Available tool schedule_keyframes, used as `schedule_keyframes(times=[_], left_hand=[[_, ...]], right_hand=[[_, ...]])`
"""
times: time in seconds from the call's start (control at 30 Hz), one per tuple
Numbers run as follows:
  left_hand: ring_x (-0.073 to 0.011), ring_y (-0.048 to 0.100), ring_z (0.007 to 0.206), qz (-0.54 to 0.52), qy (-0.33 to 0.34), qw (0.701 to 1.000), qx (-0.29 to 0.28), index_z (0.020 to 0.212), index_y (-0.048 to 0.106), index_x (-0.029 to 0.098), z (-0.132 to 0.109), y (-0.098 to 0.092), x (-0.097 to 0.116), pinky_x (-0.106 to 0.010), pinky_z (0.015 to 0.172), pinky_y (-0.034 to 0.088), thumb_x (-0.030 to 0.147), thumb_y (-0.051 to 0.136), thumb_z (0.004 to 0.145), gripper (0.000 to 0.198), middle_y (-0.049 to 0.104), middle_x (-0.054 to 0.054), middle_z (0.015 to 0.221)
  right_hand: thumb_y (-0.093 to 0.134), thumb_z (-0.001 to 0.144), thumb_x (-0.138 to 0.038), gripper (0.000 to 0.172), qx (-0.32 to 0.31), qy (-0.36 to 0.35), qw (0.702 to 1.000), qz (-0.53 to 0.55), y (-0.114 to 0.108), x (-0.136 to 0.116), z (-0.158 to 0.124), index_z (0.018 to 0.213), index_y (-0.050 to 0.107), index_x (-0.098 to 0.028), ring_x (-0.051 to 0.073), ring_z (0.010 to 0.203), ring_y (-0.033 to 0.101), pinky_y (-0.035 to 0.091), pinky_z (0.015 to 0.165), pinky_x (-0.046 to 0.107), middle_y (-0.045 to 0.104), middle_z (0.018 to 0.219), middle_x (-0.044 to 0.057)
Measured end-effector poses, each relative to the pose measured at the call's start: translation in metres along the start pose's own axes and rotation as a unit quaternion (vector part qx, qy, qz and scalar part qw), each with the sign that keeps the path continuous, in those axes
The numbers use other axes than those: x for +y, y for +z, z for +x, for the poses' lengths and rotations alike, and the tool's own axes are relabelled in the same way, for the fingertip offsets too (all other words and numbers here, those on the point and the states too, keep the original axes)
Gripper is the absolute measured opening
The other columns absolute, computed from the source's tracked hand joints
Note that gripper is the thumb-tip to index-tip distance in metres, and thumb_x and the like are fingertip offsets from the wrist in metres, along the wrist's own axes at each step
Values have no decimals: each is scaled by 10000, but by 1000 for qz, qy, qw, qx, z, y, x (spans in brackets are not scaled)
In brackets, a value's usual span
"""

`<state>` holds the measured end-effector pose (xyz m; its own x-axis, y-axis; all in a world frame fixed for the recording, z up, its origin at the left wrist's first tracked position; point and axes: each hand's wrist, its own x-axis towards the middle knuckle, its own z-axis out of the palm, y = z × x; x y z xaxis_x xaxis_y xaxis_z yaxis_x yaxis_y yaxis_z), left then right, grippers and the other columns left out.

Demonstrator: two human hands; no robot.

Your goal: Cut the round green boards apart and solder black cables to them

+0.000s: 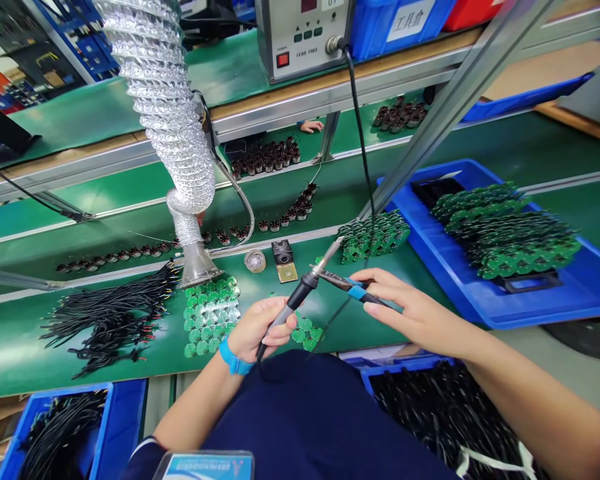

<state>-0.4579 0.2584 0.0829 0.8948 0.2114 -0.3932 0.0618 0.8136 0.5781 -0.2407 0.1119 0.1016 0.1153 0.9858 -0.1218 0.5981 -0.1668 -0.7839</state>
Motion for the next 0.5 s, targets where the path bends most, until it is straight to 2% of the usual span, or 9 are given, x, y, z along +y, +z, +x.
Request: schedule_keyframes(times=[0.1, 0.17, 0.2, 0.27, 0.3, 0.33, 0.37, 0.4, 0.5], left_hand=[[7, 249, 341, 59, 3, 998, 32, 809, 582, 96, 0, 2, -4, -137, 321, 164, 408, 682, 722, 339, 512, 18, 563], [-51, 413, 430, 187, 104, 967, 137, 851, 616, 123, 2, 2, -11, -177, 393, 313, 412, 682, 715, 326, 569, -20, 640], [-96, 504, 540, 267, 181, 924, 207, 864, 634, 148, 4, 2, -16, -213, 481, 392, 385, 685, 716, 284, 596, -39, 708], [-169, 566, 781, 404, 316, 798, 315, 822, 660, 195, 8, 1, -24, -288, 689, 444, 305, 680, 725, 148, 608, -52, 797], [-184, 561, 841, 445, 352, 751, 337, 780, 662, 204, 10, 1, -27, -311, 752, 433, 284, 675, 728, 96, 603, -51, 802], [-185, 558, 847, 463, 363, 733, 341, 775, 658, 208, 12, 0, -28, -320, 776, 426, 275, 673, 728, 84, 599, -47, 794], [-173, 561, 807, 455, 352, 747, 334, 812, 651, 206, 13, -1, -27, -312, 758, 430, 275, 679, 722, 117, 595, -38, 772], [-153, 560, 740, 424, 325, 783, 318, 874, 638, 198, 14, -2, -25, -290, 705, 439, 292, 685, 716, 189, 595, -29, 756], [-83, 493, 513, 250, 197, 921, 226, 1009, 577, 147, 10, -3, -11, -207, 469, 375, 422, 681, 706, 422, 600, -16, 706]], right_hand=[[367, 876, -479, 352, 7, -9, 1000, -15, -1, -6, 1, 765, 573, -216, 221, 983, 515, 440, 857, 365, 529, 1059, 77], [362, 874, -481, 352, 18, 10, 999, -27, 3, -12, 1, 724, 539, -216, 210, 917, 523, 442, 817, 354, 543, 985, 69], [354, 875, -486, 357, 22, 31, 999, -32, 6, -16, 1, 712, 523, -217, 207, 888, 524, 442, 799, 352, 546, 944, 65], [331, 878, -505, 372, 26, 79, 996, -31, 12, -23, 1, 708, 499, -220, 199, 838, 518, 443, 770, 351, 538, 861, 52], [319, 880, -516, 382, 22, 97, 995, -23, 14, -26, 1, 706, 487, -220, 194, 818, 514, 445, 761, 348, 529, 827, 43], [310, 881, -524, 390, 14, 107, 994, -11, 16, -28, 0, 701, 476, -221, 189, 805, 511, 446, 757, 343, 522, 808, 36], [306, 882, -529, 396, 8, 109, 994, 2, 17, -28, -1, 694, 467, -220, 184, 805, 511, 447, 762, 338, 521, 806, 32], [309, 881, -533, 400, 4, 105, 994, 14, 17, -27, -1, 693, 468, -219, 184, 821, 513, 446, 777, 336, 527, 823, 33], [337, 877, -530, 389, 15, 78, 996, 32, 14, -15, -3, 742, 530, -221, 201, 956, 514, 426, 868, 346, 555, 982, 52]])
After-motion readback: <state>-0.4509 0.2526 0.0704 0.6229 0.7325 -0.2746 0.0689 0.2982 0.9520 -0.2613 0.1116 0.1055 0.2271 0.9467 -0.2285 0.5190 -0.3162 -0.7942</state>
